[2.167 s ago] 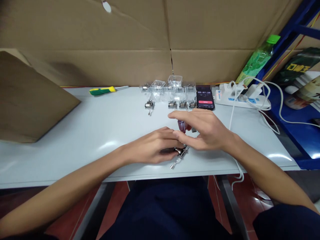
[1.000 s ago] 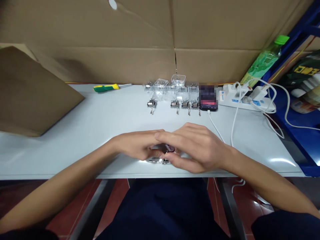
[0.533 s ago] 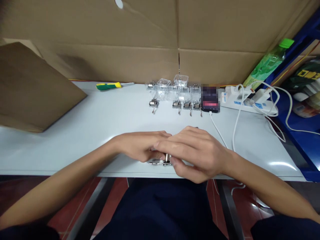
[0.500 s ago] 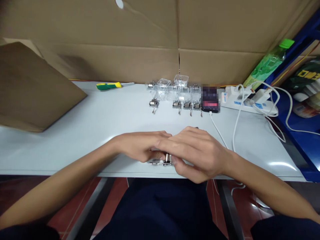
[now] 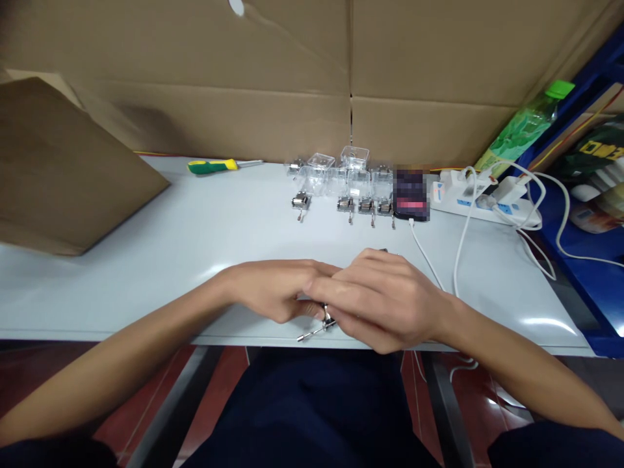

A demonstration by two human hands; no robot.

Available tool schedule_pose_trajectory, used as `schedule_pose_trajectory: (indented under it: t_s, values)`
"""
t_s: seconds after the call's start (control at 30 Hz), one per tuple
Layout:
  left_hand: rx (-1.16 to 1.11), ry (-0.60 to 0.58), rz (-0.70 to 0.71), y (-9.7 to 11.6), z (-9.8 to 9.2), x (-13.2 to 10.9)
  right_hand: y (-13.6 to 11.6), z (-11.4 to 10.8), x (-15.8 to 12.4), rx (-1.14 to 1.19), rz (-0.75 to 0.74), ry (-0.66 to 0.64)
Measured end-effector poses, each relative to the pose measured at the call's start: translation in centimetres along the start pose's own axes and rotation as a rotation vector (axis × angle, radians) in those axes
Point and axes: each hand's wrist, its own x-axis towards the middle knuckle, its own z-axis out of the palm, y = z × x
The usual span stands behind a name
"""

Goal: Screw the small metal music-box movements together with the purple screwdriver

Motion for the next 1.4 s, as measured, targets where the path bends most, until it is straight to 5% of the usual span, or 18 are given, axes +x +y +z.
schedule_pose_trajectory:
  t_s: [0.87,1.4]
  values:
    - [0.155,0.101,-0.109,-0.7,0.8,0.3,0.3,-1.4,0.1,-0.077,0.168,-0.044]
    - [0.159,0.211,-0.231,0.7,1.5,0.7,0.5,-0.9,0.0,-0.043,0.149,-0.027]
